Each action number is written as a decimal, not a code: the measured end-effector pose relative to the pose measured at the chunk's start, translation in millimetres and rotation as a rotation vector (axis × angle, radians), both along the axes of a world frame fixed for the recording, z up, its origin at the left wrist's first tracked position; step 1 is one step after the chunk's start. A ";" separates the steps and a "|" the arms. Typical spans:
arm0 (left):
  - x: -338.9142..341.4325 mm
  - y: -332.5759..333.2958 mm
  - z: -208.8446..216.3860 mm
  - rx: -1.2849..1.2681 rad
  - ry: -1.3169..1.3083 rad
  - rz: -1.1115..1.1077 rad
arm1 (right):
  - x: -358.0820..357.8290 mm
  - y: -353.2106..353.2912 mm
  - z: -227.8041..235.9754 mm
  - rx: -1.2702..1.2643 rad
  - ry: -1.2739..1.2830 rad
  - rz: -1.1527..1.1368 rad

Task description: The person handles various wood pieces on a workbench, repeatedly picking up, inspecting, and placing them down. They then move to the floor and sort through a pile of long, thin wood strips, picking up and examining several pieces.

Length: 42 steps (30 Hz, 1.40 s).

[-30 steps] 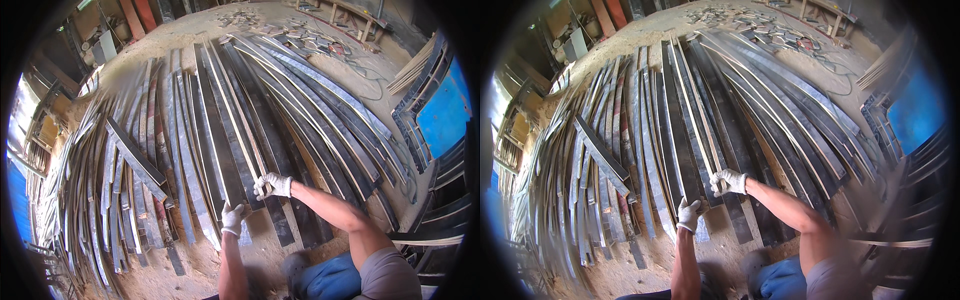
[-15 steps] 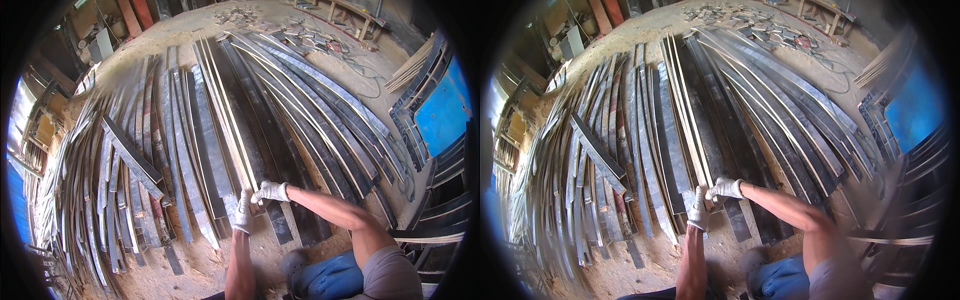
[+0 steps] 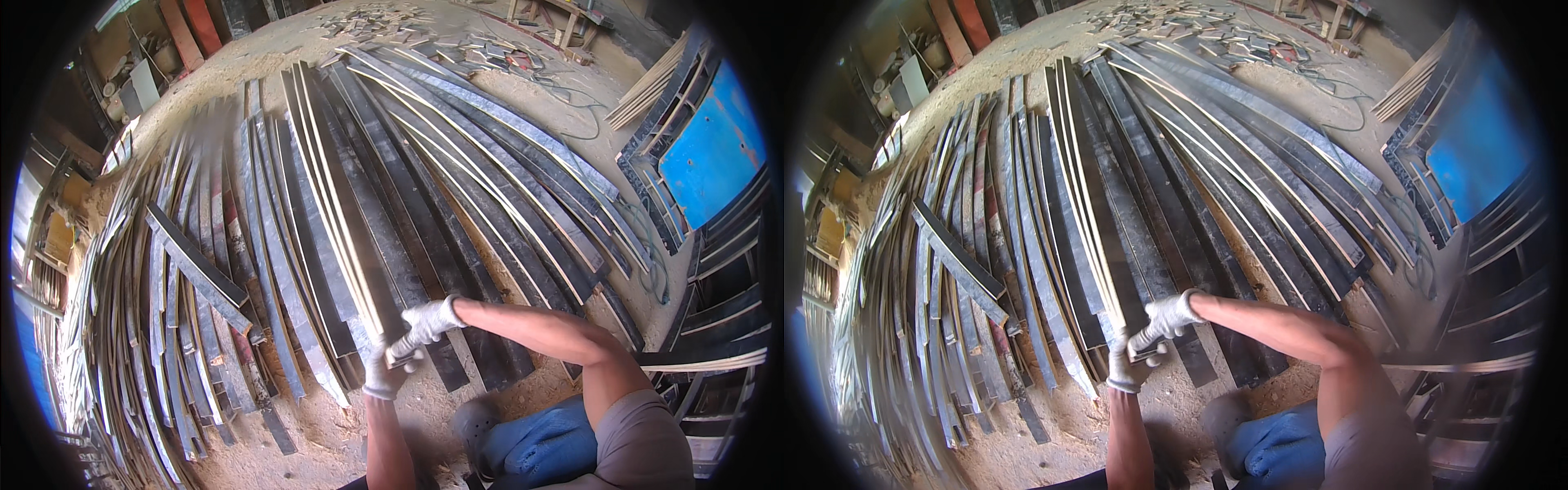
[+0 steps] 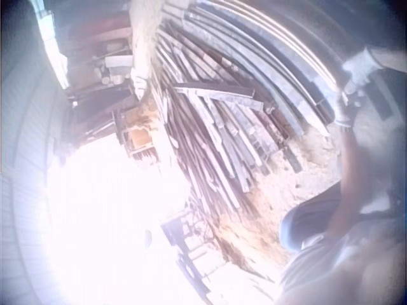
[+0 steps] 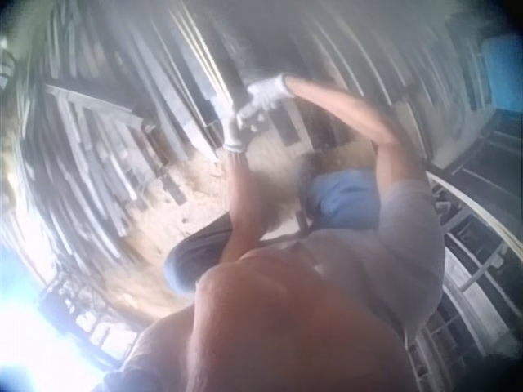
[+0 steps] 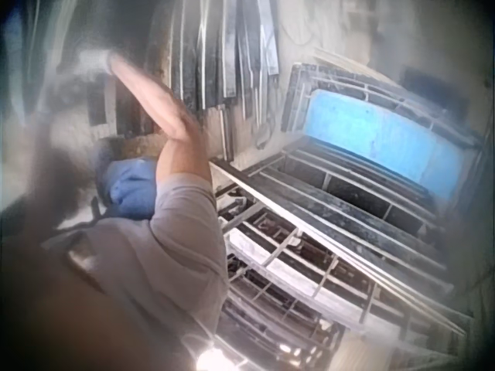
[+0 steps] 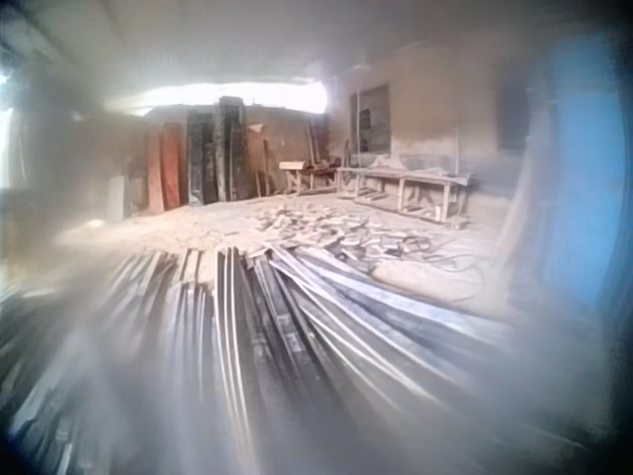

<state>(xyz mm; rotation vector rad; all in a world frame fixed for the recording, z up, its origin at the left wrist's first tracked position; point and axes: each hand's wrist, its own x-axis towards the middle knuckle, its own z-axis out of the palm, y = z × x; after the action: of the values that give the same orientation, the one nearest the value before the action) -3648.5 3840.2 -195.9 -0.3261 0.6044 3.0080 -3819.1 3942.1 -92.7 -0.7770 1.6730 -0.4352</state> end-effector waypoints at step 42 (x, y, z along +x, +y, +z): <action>38.1 5.7 -4.8 0.089 -0.183 0.142 | 13.3 216.3 -102.6 0.068 0.177 -0.842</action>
<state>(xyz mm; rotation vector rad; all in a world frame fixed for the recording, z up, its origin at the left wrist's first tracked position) -3610.4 3845.9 -200.6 -0.6562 0.4487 3.0781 -3805.8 4158.4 -195.2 -0.0168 2.1289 -0.8972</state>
